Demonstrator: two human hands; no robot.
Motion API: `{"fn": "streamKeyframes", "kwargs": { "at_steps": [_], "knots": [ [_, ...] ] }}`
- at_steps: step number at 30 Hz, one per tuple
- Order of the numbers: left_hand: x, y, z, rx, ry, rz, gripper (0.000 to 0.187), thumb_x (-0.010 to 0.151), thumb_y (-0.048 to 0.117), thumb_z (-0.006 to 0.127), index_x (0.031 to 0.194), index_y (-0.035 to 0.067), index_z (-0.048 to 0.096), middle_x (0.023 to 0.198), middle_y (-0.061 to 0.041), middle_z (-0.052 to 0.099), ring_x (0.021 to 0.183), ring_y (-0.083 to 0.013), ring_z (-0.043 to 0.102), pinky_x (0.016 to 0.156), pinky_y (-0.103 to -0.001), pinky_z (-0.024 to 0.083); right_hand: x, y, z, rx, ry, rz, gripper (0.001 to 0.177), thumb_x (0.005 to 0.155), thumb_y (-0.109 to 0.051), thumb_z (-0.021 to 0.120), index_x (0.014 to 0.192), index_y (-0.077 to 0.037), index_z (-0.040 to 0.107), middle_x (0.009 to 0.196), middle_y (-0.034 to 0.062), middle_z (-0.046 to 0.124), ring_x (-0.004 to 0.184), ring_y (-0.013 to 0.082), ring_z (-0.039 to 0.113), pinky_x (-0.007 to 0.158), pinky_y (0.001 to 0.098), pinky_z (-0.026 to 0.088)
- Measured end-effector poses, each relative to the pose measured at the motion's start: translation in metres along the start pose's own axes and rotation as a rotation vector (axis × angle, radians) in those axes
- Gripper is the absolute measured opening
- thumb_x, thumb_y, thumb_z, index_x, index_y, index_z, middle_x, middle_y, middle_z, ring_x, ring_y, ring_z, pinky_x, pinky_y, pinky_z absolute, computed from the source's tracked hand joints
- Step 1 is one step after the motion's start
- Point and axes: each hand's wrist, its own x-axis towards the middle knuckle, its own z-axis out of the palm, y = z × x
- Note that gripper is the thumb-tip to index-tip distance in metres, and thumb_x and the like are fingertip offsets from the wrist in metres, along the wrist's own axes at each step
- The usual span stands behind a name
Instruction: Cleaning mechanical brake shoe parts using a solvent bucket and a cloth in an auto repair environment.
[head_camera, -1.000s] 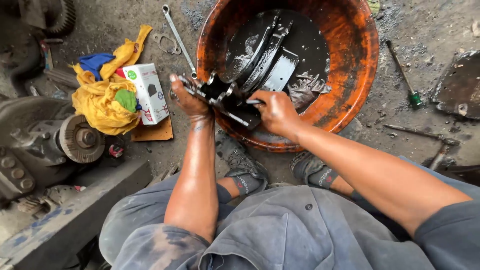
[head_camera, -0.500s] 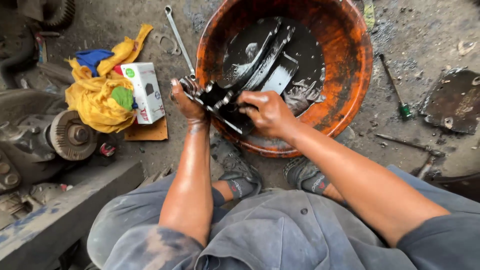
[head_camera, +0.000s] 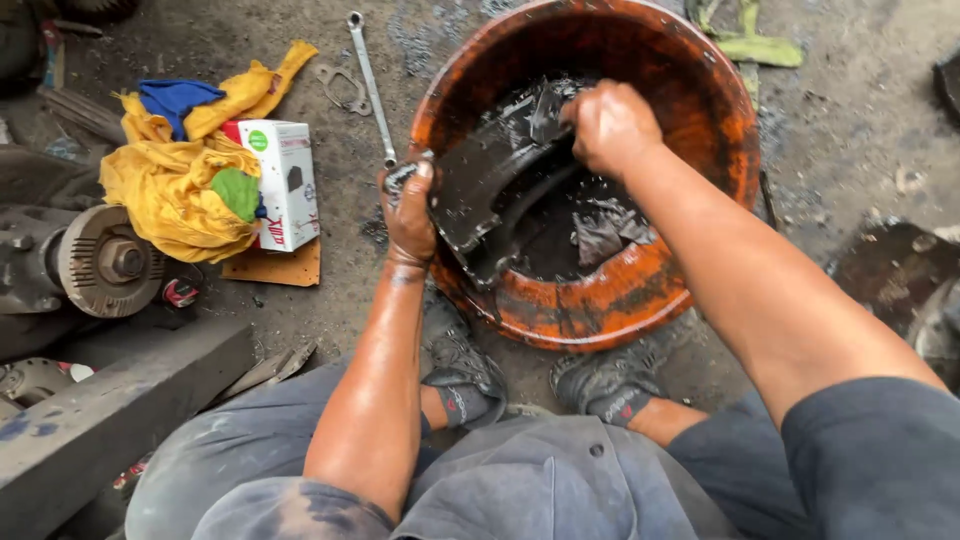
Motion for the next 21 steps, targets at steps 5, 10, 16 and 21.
{"fn": "streamKeyframes", "kwargs": {
  "at_steps": [5, 10, 16, 21],
  "knots": [
    [-0.005, -0.038, -0.017, 0.070, 0.064, 0.033, 0.025, 0.101, 0.021, 0.060, 0.115, 0.001, 0.068, 0.114, -0.006, 0.067, 0.106, -0.0152, 0.061, 0.099, -0.031, 0.047, 0.035, -0.009, 0.057, 0.276, -0.308, -0.135, 0.037, 0.081, -0.006, 0.057, 0.111, -0.014, 0.078, 0.116, 0.0157, 0.072, 0.105, 0.0367, 0.066, 0.093, 0.0469, 0.053],
    [-0.013, -0.042, -0.012, 0.033, 0.011, -0.052, 0.034, 0.098, 0.015, 0.052, 0.128, 0.000, 0.059, 0.128, -0.002, 0.064, 0.120, -0.0152, 0.058, 0.108, -0.030, 0.042, 0.019, -0.084, 0.035, 0.687, -0.486, -0.332, 0.035, 0.083, -0.001, 0.058, 0.110, -0.013, 0.076, 0.118, 0.0135, 0.074, 0.109, 0.0335, 0.068, 0.096, 0.0424, 0.054],
    [-0.018, -0.107, -0.012, -0.022, -0.031, -0.392, 0.027, 0.103, 0.016, 0.055, 0.103, -0.007, 0.069, 0.104, -0.007, 0.069, 0.103, -0.0216, 0.062, 0.098, -0.036, 0.049, 0.024, -0.046, 0.024, 0.533, -0.603, -0.241, 0.025, 0.091, -0.011, 0.062, 0.108, -0.018, 0.080, 0.128, 0.0103, 0.070, 0.114, 0.0344, 0.065, 0.101, 0.0440, 0.046],
    [-0.001, -0.097, 0.020, -0.207, -0.101, -0.355, 0.036, 0.099, 0.021, 0.059, 0.126, -0.001, 0.068, 0.125, -0.004, 0.068, 0.115, -0.0166, 0.060, 0.105, -0.032, 0.045, 0.000, 0.033, 0.056, -0.280, -0.645, 0.118, 0.023, 0.089, -0.015, 0.066, 0.106, -0.012, 0.082, 0.110, 0.0167, 0.077, 0.103, 0.0344, 0.074, 0.089, 0.0451, 0.060]
  ]
}}
